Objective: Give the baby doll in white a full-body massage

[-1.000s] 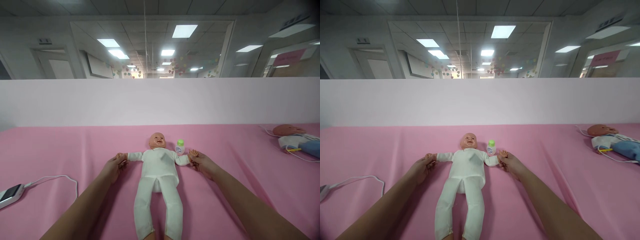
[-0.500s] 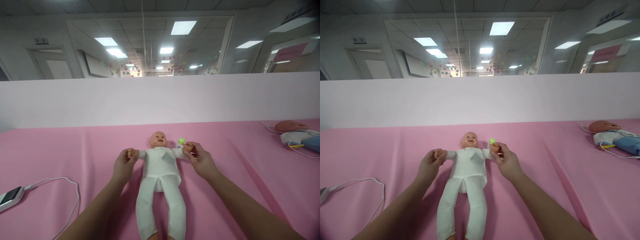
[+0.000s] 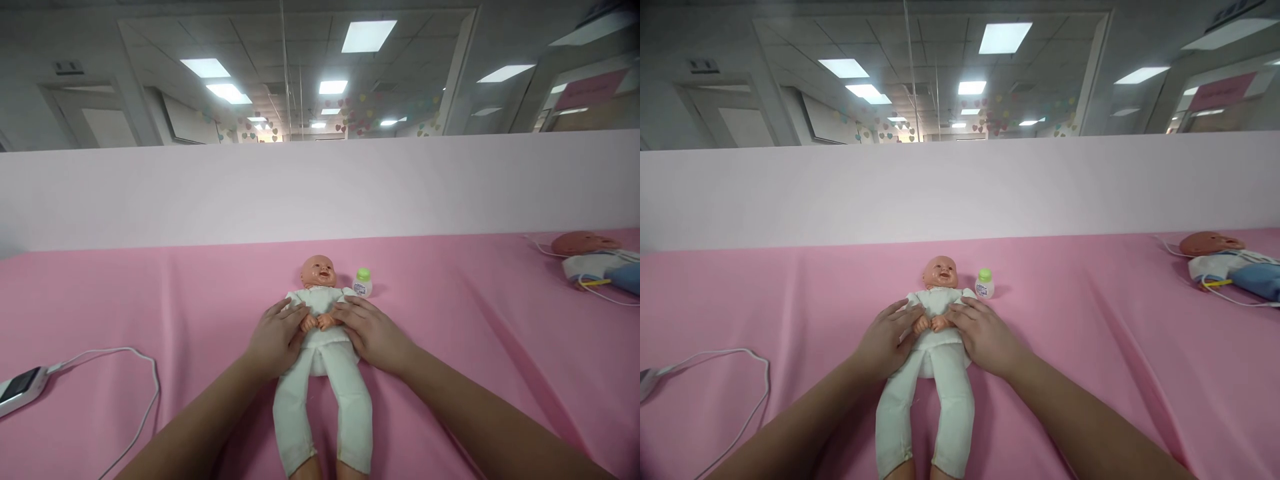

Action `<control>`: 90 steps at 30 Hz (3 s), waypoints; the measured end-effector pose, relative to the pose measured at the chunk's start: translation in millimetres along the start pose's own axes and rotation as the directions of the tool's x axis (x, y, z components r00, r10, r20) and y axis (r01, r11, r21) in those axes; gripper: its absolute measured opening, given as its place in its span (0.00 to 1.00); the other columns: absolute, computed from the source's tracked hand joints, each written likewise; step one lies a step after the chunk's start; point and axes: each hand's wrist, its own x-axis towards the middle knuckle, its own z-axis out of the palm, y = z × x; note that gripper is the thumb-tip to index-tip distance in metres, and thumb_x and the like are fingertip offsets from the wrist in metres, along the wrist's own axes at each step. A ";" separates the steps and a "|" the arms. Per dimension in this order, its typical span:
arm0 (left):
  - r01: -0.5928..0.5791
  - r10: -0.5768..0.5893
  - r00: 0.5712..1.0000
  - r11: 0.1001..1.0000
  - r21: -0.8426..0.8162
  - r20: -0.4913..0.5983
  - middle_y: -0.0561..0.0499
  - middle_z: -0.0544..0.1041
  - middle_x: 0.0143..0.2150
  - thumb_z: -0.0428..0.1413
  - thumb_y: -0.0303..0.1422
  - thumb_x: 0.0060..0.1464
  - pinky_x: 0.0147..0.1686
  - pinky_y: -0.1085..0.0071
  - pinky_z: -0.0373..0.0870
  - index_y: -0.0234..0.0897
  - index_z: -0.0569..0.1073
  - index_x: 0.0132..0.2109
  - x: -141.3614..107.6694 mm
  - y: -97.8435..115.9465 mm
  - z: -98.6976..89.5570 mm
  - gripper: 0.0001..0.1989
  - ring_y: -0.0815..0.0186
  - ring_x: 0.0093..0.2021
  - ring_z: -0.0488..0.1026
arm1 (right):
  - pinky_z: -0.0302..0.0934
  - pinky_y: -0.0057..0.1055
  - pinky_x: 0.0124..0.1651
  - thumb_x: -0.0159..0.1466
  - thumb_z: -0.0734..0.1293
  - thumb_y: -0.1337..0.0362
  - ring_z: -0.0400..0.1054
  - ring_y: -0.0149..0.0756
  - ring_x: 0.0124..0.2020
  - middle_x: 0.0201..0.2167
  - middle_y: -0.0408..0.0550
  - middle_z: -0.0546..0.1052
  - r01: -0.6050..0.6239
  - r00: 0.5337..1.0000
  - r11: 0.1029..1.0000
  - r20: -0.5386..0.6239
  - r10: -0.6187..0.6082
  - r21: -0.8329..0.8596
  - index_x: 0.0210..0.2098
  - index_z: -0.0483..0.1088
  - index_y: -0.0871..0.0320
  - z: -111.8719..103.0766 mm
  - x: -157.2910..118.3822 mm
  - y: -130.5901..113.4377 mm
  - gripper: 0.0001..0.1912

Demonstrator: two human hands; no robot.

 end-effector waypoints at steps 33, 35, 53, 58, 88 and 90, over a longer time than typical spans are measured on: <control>0.632 -0.900 0.437 0.315 -0.708 -0.011 0.44 0.83 0.41 0.59 0.52 0.58 0.40 0.61 0.76 0.39 0.77 0.43 -9.1 -57.8 6.2 0.20 0.50 0.44 0.81 | 0.75 0.42 0.44 0.61 0.71 0.49 0.79 0.47 0.43 0.48 0.52 0.81 -0.674 0.484 0.478 -0.152 0.862 0.563 0.63 0.64 0.52 -5.5 -20.4 76.9 0.33; 0.574 -0.928 0.370 0.197 -0.795 0.038 0.43 0.82 0.41 0.62 0.50 0.57 0.39 0.62 0.78 0.37 0.77 0.42 -10.5 -69.6 11.4 0.19 0.52 0.44 0.81 | 0.75 0.40 0.37 0.59 0.73 0.51 0.80 0.46 0.37 0.45 0.54 0.81 -0.687 0.398 0.335 -0.051 0.916 0.645 0.60 0.64 0.52 -3.2 -23.8 89.5 0.33; 0.538 -0.726 0.686 0.547 -0.641 -0.044 0.46 0.82 0.49 0.62 0.38 0.56 0.50 0.58 0.75 0.45 0.78 0.49 -5.1 -21.5 -6.9 0.13 0.50 0.52 0.78 | 0.75 0.43 0.50 0.63 0.71 0.55 0.78 0.45 0.48 0.54 0.52 0.79 -0.490 0.699 0.704 -0.250 0.670 0.515 0.66 0.61 0.51 -2.2 -17.2 49.1 0.35; 0.389 -0.415 0.910 0.866 -0.316 -0.018 0.47 0.80 0.54 0.57 0.37 0.61 0.52 0.58 0.72 0.47 0.78 0.52 -3.7 1.9 -3.1 0.14 0.51 0.54 0.76 | 0.69 0.48 0.58 0.64 0.68 0.67 0.73 0.48 0.54 0.52 0.50 0.79 -0.142 0.969 0.970 -0.173 0.177 0.196 0.57 0.72 0.50 0.5 -10.7 15.0 0.21; 0.453 -0.856 0.255 -0.305 -0.838 0.450 0.40 0.80 0.40 0.58 0.30 0.62 0.35 0.61 0.84 0.33 0.74 0.44 -5.5 -73.8 -3.9 0.05 0.59 0.33 0.81 | 0.75 0.31 0.28 0.59 0.76 0.60 0.76 0.37 0.27 0.33 0.51 0.79 -0.682 0.326 0.074 0.212 0.921 0.728 0.45 0.66 0.56 -13.2 -24.8 94.7 0.20; 0.431 -0.835 0.257 -0.352 -0.831 0.487 0.42 0.80 0.36 0.57 0.28 0.63 0.34 0.62 0.84 0.33 0.74 0.43 -5.3 -76.4 -6.6 0.03 0.59 0.32 0.81 | 0.75 0.32 0.27 0.57 0.77 0.60 0.76 0.38 0.26 0.31 0.51 0.79 -0.691 0.326 0.086 0.204 0.923 0.717 0.46 0.66 0.56 -14.6 -25.5 95.7 0.22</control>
